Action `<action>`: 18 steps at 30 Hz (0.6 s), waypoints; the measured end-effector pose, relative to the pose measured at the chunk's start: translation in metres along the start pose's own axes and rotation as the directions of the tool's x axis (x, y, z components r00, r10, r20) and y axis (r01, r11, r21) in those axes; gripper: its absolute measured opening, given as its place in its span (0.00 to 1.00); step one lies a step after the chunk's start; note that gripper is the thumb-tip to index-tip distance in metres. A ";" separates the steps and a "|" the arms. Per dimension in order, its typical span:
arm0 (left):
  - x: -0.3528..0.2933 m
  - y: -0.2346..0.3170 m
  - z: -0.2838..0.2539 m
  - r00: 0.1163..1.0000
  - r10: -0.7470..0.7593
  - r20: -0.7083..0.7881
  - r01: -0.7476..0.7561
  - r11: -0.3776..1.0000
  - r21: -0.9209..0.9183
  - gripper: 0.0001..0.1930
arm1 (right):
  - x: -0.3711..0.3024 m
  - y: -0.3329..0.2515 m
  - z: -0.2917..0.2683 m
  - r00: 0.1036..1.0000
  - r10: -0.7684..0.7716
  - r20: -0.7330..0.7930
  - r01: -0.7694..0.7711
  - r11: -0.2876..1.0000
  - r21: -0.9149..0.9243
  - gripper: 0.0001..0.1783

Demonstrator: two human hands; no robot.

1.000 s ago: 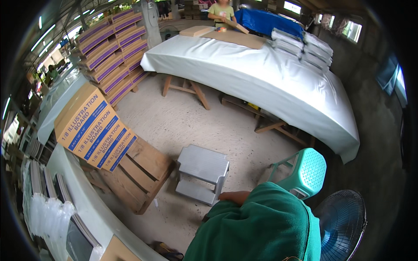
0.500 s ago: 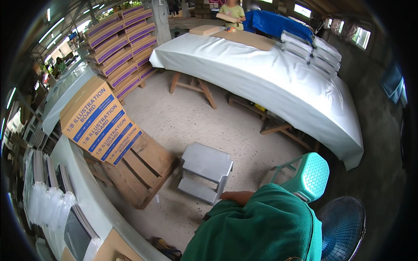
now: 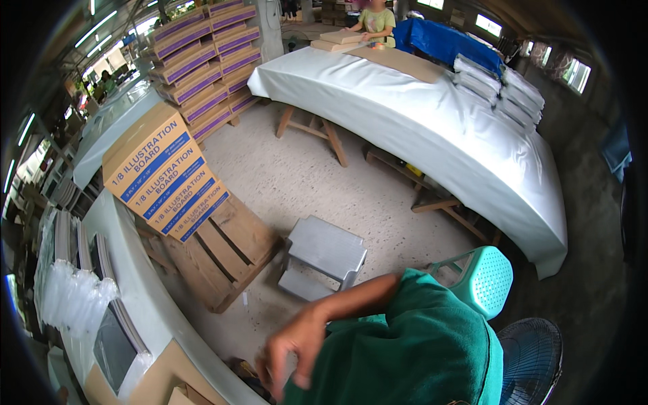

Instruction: The person wraps individual boards in paper, securing the folds with a tape dispenser, and places the finished packages into a stack.

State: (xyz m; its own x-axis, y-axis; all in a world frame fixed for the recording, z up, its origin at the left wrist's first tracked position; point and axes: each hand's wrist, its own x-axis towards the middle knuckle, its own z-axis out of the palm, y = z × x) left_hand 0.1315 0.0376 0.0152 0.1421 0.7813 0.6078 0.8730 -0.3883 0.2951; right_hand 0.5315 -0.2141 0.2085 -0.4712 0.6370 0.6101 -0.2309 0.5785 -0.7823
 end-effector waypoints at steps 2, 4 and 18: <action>0.000 0.005 0.003 0.998 0.055 -0.033 -0.057 0.997 -0.048 0.23 | 0.026 -0.030 0.021 0.952 -0.285 0.114 0.277 0.957 0.085 0.24; 0.001 0.014 -0.001 0.998 0.065 -0.026 -0.067 0.996 -0.065 0.24 | 0.041 -0.059 0.030 0.960 -0.225 0.169 0.189 0.960 0.207 0.22; 0.006 -0.009 0.006 0.972 -0.051 0.231 0.055 0.998 -0.013 0.29 | 0.045 -0.041 0.056 0.953 -0.267 -0.143 0.291 0.938 0.187 0.21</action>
State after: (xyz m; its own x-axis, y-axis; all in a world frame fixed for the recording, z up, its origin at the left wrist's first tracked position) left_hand 0.1272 0.0491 0.0119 0.2014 0.8918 0.4052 0.8733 -0.3508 0.3381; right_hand 0.4722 -0.2378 0.2612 -0.2655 0.5259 0.8080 -0.5127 0.6328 -0.5803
